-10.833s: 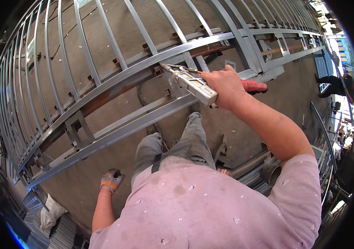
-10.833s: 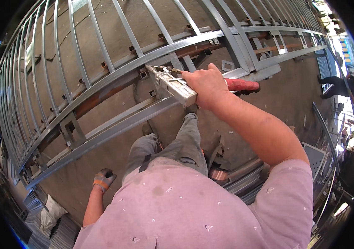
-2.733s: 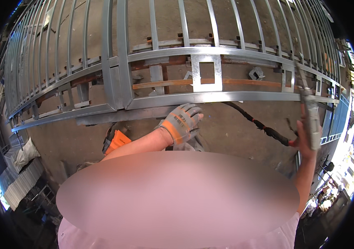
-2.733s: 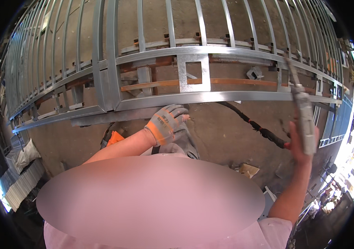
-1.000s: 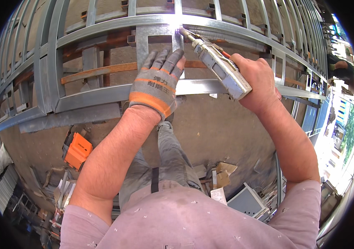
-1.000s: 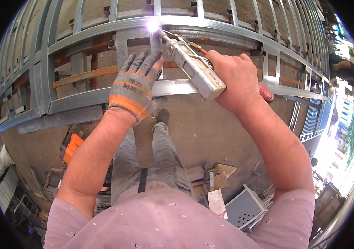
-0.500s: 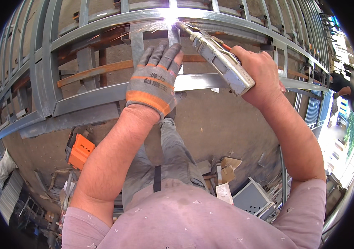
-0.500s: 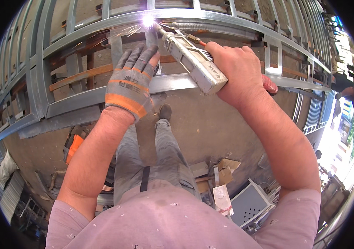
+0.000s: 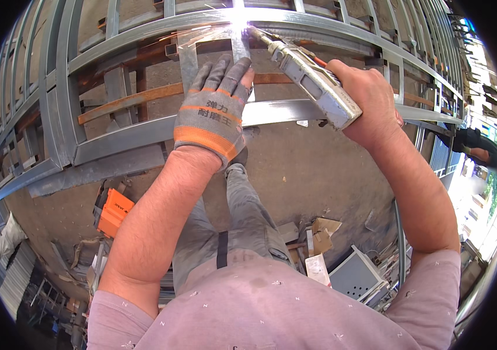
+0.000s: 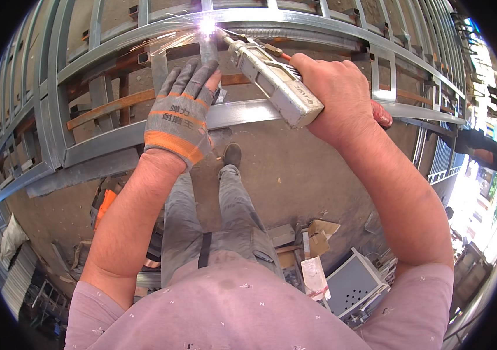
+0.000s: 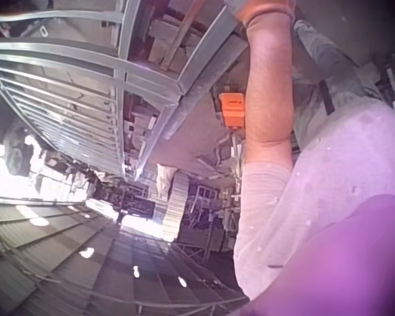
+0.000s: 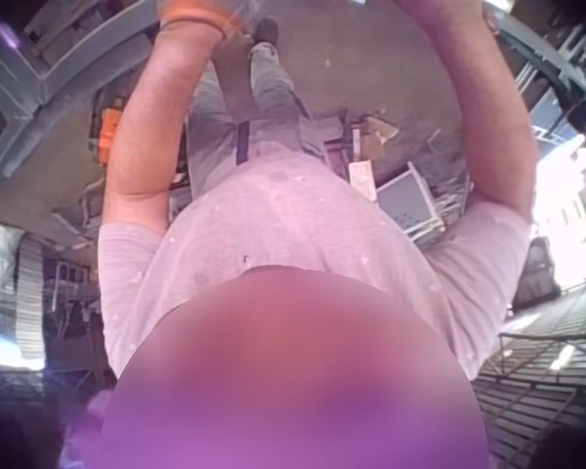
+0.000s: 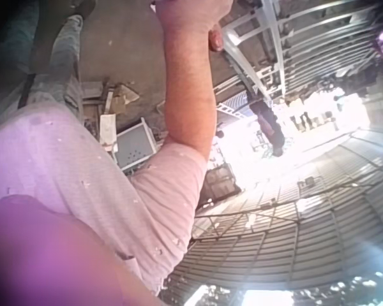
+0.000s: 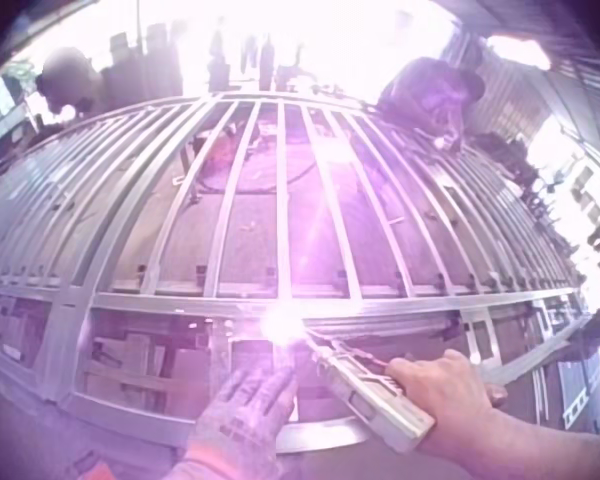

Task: The person welds joints on a large metal frame using a handheld welding torch. They move along the frame, applying welds at multiple intersections while wearing gloves. Another person is visible in the background working on a similar frame.

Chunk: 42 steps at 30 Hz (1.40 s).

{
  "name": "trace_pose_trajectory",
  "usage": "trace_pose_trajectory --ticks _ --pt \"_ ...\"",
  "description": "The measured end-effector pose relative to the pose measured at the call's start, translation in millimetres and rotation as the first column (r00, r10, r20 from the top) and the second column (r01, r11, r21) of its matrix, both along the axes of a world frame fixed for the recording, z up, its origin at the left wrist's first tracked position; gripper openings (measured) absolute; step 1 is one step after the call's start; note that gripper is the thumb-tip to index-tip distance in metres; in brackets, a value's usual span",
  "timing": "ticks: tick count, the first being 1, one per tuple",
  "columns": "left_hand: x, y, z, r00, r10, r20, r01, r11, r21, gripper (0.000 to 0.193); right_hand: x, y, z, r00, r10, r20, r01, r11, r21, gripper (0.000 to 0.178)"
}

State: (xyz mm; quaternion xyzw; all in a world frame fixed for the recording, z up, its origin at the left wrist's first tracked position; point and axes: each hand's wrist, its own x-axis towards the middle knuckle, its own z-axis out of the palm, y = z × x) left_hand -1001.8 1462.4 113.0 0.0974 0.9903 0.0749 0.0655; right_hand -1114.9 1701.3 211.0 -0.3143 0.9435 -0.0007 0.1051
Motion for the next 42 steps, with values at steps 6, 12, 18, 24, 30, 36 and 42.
trace_pose_trajectory --ticks 6,12,18,24,30,36,42 --pt "1 0 -2 1.000 0.009 -0.005 -0.008 1.000 0.017 0.094 0 1 0 1.000 0.008 -0.030 -0.007 1.000 0.030 0.027" --pt "0 0 -2 1.000 0.009 0.014 -0.009 1.000 0.012 0.093 0 5 0 1.000 0.007 -0.025 -0.007 1.000 0.001 0.030" --pt "1 -1 -4 1.000 0.008 -0.005 -0.008 0.999 0.038 0.091 0 4 3 1.000 -0.005 -0.022 0.006 0.998 0.062 0.034" --pt "12 -17 -4 0.994 0.035 -0.108 -0.016 0.984 0.176 0.089 7 11 11 0.999 0.047 -0.020 -0.047 0.999 -0.004 0.038" --pt "42 -52 -1 0.986 0.105 -0.133 -0.087 0.987 0.136 0.091 30 -5 23 0.994 0.107 -0.001 -0.107 0.994 -0.031 0.038" --pt "45 -52 -10 0.977 0.115 -0.179 -0.092 0.987 0.132 0.084 24 -54 22 0.990 0.133 0.054 -0.133 0.991 -0.005 0.041" --pt "44 -51 -13 0.979 0.091 -0.184 -0.076 0.993 0.090 0.081 22 -70 17 0.992 0.125 0.021 -0.125 0.992 -0.029 0.041"
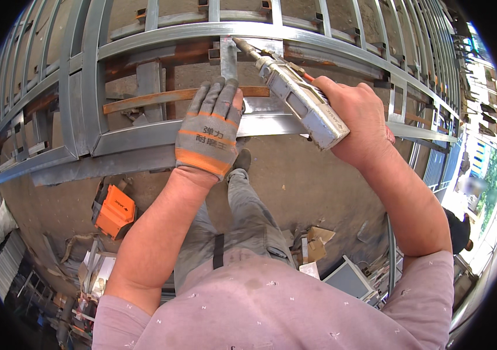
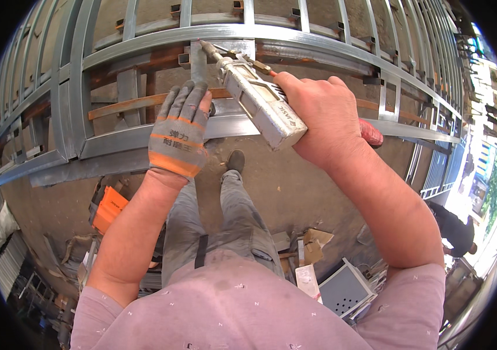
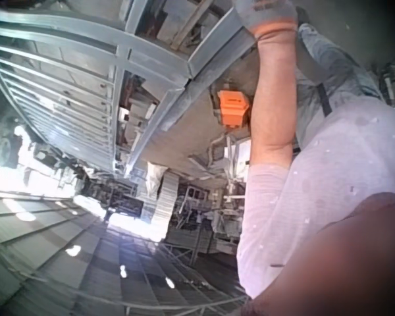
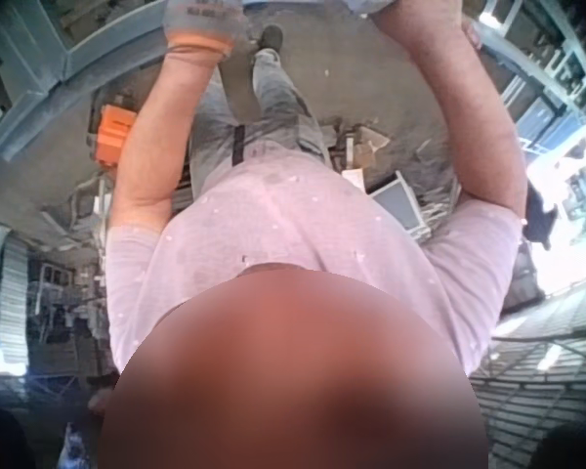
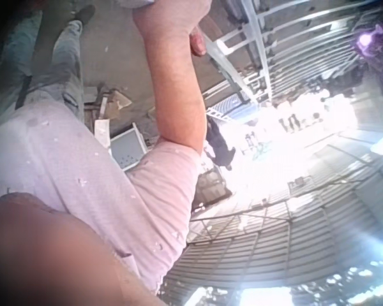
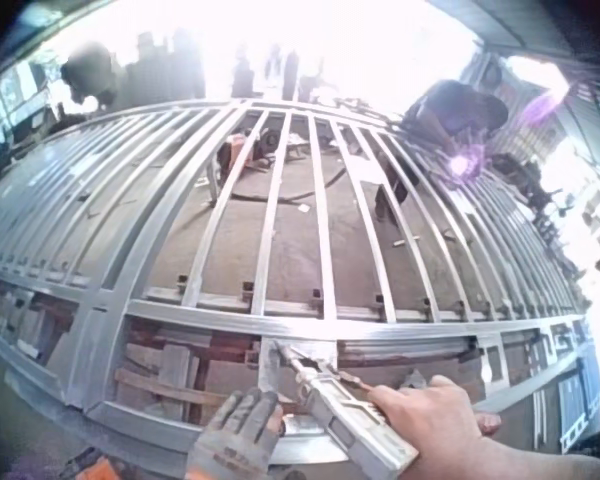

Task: The person welds joints on a large metal frame using a handheld welding torch. They move along the frame, applying welds at multiple intersections while wearing gloves. Another person is visible in the background working on a similar frame.

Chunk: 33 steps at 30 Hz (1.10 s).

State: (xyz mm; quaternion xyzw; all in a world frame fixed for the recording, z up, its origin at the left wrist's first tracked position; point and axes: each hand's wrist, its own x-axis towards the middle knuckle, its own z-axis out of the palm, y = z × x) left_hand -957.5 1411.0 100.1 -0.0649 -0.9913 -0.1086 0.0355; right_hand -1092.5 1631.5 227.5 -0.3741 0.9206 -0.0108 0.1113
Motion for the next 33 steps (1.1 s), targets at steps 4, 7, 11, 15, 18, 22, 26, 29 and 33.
trace_pose_trajectory --ticks 4,7,11,15,18,22,26,29,33 --pt "-2 0 3 1.000 -0.007 0.019 0.007 1.000 -0.024 0.081 0 -12 -1 0.999 0.002 0.038 -0.005 0.998 0.057 0.042" --pt "-1 -1 4 1.000 -0.012 0.011 0.012 1.000 -0.009 0.080 -1 -19 -4 0.999 -0.010 0.036 0.008 0.998 0.056 0.042" --pt "2 -2 -4 1.000 -0.017 -0.021 0.016 1.000 -0.017 0.076 -1 -21 -6 1.000 -0.012 0.022 0.010 0.998 0.064 0.041" --pt "2 -1 -4 0.999 -0.016 -0.033 0.016 1.000 -0.005 0.072 -1 -22 -5 0.999 -0.038 0.031 0.035 0.995 0.089 0.040" --pt "2 -2 -2 0.998 -0.012 -0.060 0.014 0.999 0.033 0.068 0 -23 -4 0.998 -0.049 0.028 0.046 0.995 0.093 0.038" --pt "2 -2 -2 0.997 -0.008 -0.082 0.011 0.999 0.035 0.067 2 -23 -5 0.999 -0.041 0.007 0.041 0.997 0.066 0.034" --pt "3 -3 -5 0.996 -0.015 -0.089 0.018 0.999 0.035 0.072 2 -23 -5 0.999 -0.052 0.012 0.051 0.996 0.074 0.032" --pt "4 -3 -5 0.996 -0.016 -0.089 0.021 0.999 0.047 0.075 2 -23 -6 0.998 -0.055 0.011 0.054 0.995 0.081 0.032" --pt "3 -3 -1 0.995 -0.017 -0.096 0.020 0.999 0.033 0.073 4 -21 -8 0.998 -0.063 -0.011 0.064 0.994 0.086 0.033"
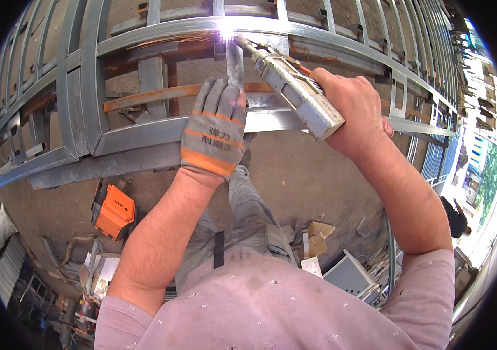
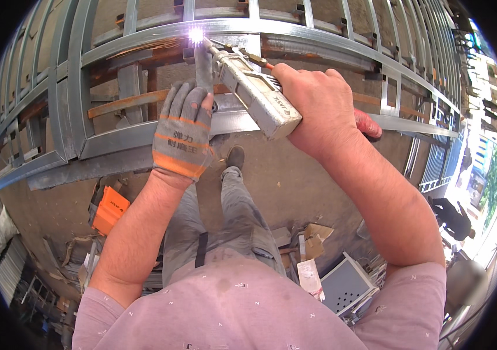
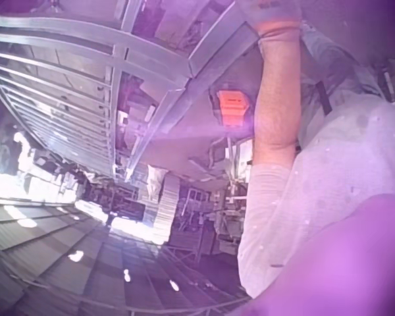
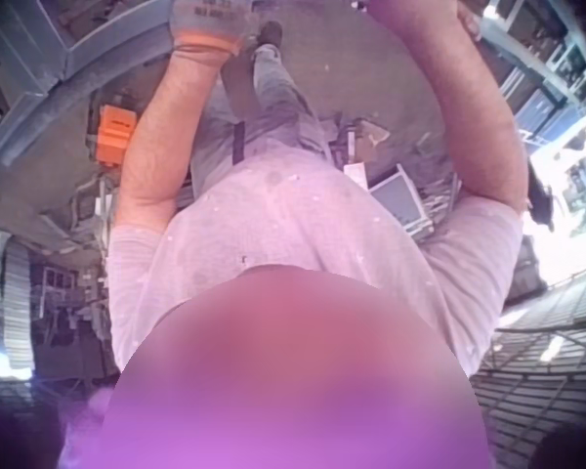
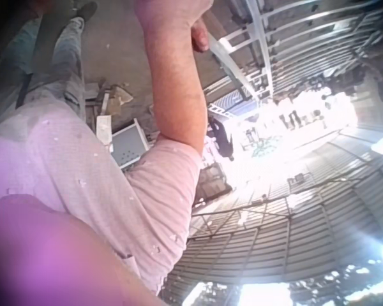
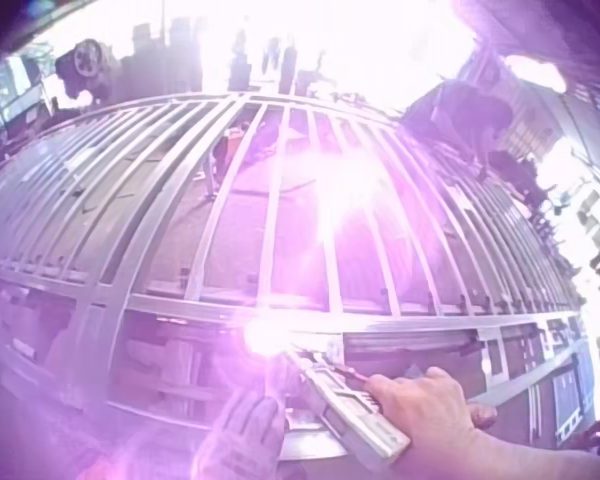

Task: The person welds joints on a large metal frame using a handheld welding torch. They move along the frame, applying welds at multiple intersections while wearing gloves. Another person is visible in the background working on a similar frame.

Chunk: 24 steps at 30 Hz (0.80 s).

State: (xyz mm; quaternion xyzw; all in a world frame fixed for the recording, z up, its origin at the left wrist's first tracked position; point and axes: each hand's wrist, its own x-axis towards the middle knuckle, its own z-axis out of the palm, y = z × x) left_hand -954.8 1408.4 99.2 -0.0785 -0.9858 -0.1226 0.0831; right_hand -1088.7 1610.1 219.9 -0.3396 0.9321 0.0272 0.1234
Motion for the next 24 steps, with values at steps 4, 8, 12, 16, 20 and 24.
trace_pose_trajectory --ticks 4,8,12,16,20,24 --pt "-2.2 -0.5 0.6 1.000 -0.004 -0.014 0.005 0.999 0.035 0.069 1.0 3.3 -2.6 1.000 -0.009 -0.012 0.009 1.000 -0.021 0.033" --pt "-1.0 -1.5 -1.9 0.999 -0.004 -0.045 0.005 0.999 0.033 0.069 1.5 1.7 -1.0 1.000 -0.013 -0.017 0.013 1.000 -0.007 0.031" --pt "0.1 -2.2 -2.9 0.997 -0.012 -0.070 0.017 0.997 0.070 0.071 1.9 4.1 -1.8 0.999 -0.021 -0.029 0.021 1.000 -0.017 0.031" --pt "0.2 -2.8 -2.5 0.997 -0.019 -0.070 0.024 0.997 0.076 0.071 1.6 4.8 -0.4 0.999 -0.051 -0.005 0.051 0.999 0.017 0.033" --pt "-0.4 -2.3 -6.5 0.994 -0.016 -0.112 0.023 0.998 0.065 0.068 1.2 5.9 0.6 0.999 -0.054 0.001 0.054 0.998 0.017 0.034" --pt "0.0 0.0 -3.8 0.994 -0.008 -0.109 0.020 0.994 0.109 0.056 0.0 8.4 0.9 0.998 -0.059 -0.003 0.059 0.998 0.010 0.033"
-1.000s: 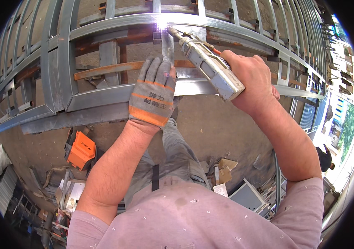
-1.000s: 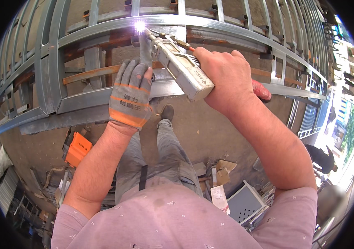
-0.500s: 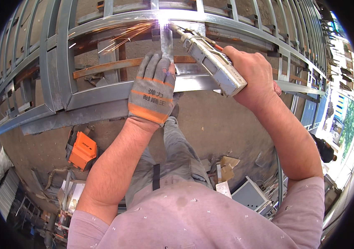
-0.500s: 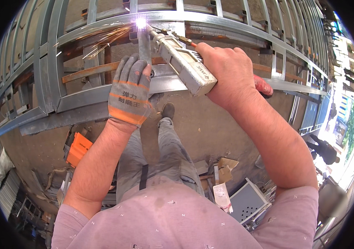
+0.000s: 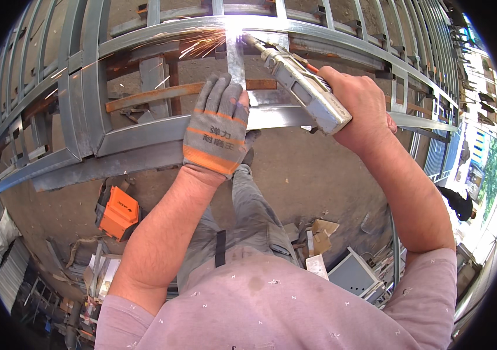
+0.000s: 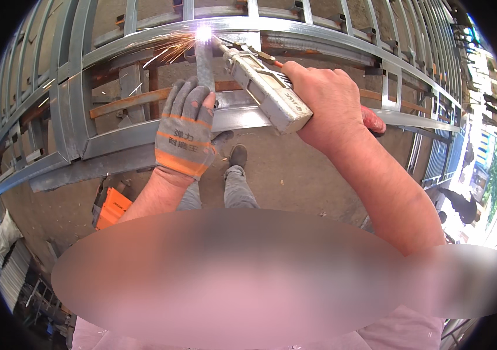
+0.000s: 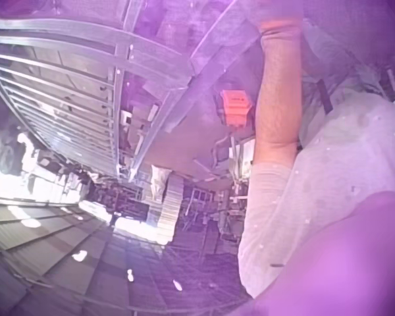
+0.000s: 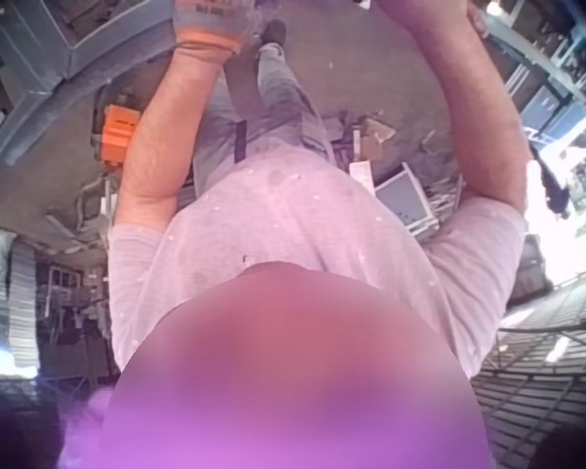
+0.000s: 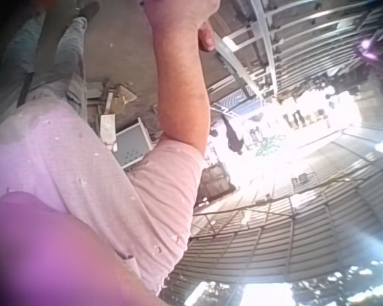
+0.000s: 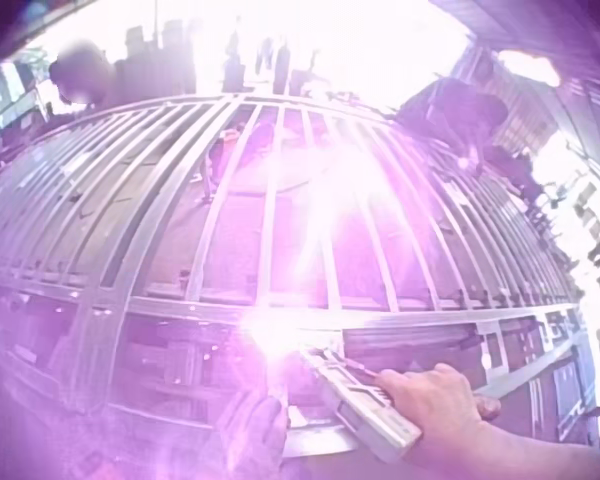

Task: The person welds joints on a large metal frame using a handheld welding torch. They move along the frame, applying welds at multiple intersections while wearing gloves. Another person is visible in the background working on a similar frame.

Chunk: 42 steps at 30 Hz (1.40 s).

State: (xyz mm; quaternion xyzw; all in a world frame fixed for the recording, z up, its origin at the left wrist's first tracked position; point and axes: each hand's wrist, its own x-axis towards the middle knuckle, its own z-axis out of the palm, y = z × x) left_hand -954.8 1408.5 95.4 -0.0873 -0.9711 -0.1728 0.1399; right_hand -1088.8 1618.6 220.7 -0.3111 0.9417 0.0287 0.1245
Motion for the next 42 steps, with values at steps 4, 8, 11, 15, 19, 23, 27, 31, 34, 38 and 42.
trace_pose_trajectory --ticks 4,8,11,15,19,23,27,31,34,38,42 --pt "2 -1 -2 1.000 -0.010 0.001 0.010 1.000 -0.012 0.050 -1 2 1 1.000 -0.001 0.015 0.001 1.000 -0.030 0.031" --pt "2 -3 5 0.998 -0.039 0.045 0.037 0.998 0.050 0.060 0 2 3 1.000 -0.003 0.008 0.003 0.999 -0.034 0.028" --pt "3 -11 8 0.995 -0.102 0.011 0.099 0.982 0.160 0.070 0 2 4 1.000 0.002 -0.002 -0.002 1.000 -0.025 0.028" --pt "11 -31 11 0.993 -0.089 -0.072 0.107 0.946 0.305 0.069 -1 6 3 1.000 0.005 0.011 -0.005 1.000 -0.012 0.029" --pt "26 -72 11 0.993 0.055 -0.103 -0.016 0.938 0.345 0.068 -4 9 7 0.998 0.028 0.052 -0.026 0.999 -0.032 0.030" --pt "18 -100 18 0.980 0.158 -0.123 -0.121 0.956 0.269 0.065 -2 -1 23 0.991 -0.025 0.128 0.027 1.000 -0.013 0.030" --pt "10 -112 14 0.967 0.232 -0.106 -0.207 0.957 0.205 0.067 -9 -8 31 0.984 -0.049 0.171 0.044 0.998 0.035 0.029" --pt "7 -109 12 0.959 0.266 -0.100 -0.246 0.953 0.174 0.073 -17 -6 27 0.981 -0.044 0.187 0.030 0.997 0.076 0.030" --pt "8 -107 9 0.950 0.299 -0.093 -0.285 0.948 0.138 0.077 -26 -3 24 0.975 -0.021 0.220 0.002 0.996 0.084 0.034" --pt "10 -106 10 0.939 0.332 -0.087 -0.319 0.937 0.140 0.076 -32 3 21 0.964 -0.005 0.265 -0.020 0.996 0.088 0.039" --pt "8 -107 15 0.935 0.347 -0.066 -0.339 0.934 0.113 0.078 -48 5 28 0.939 0.012 0.343 -0.028 0.999 0.042 0.037"
